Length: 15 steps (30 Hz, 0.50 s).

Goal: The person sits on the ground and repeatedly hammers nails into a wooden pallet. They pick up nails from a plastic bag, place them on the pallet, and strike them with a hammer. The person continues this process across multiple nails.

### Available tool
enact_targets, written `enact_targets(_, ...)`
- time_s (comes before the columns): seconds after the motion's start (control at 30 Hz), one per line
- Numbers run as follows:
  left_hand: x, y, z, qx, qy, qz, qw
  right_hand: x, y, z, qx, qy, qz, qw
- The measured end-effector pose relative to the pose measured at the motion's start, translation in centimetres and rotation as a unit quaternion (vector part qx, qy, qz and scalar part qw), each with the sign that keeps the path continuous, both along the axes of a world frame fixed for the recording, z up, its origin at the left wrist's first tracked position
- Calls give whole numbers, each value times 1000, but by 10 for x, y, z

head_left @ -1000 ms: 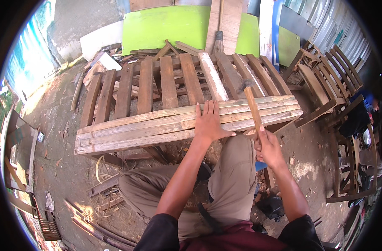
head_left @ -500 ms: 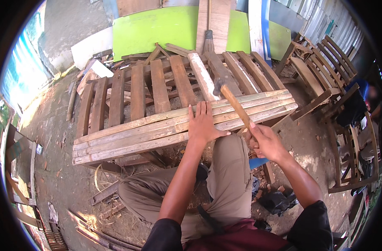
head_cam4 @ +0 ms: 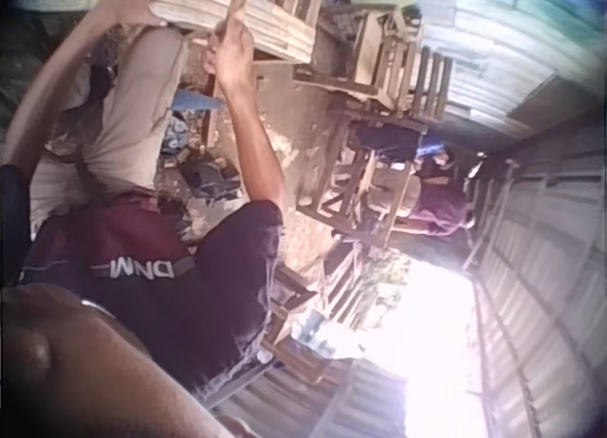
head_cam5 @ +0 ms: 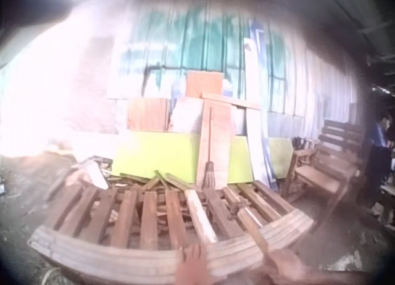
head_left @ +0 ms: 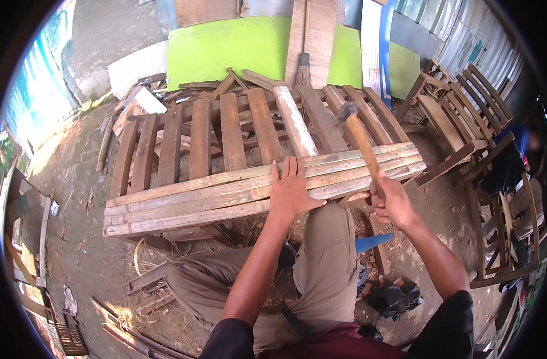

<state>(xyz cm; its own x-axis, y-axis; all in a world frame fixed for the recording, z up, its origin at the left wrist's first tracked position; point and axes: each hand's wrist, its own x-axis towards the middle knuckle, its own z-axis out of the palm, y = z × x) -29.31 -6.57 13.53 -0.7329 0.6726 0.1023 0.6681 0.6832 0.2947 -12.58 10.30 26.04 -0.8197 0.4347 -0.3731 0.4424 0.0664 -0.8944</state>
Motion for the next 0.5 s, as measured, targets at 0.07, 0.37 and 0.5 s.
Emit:
enact_targets(0.07, 1, -4, -2, -4, 1, -2, 1000, -6, 0, 14, -22, 122, -20, 992)
enact_targets(0.37, 6, 6, 3, 16, -13, -12, 1000, -23, 6, -23, 97, -60, 86, 990)
enact_targets(0.5, 2, 1, -2, 16, -4, 0, 1000, -33, 3, 23, -20, -56, 49, 997)
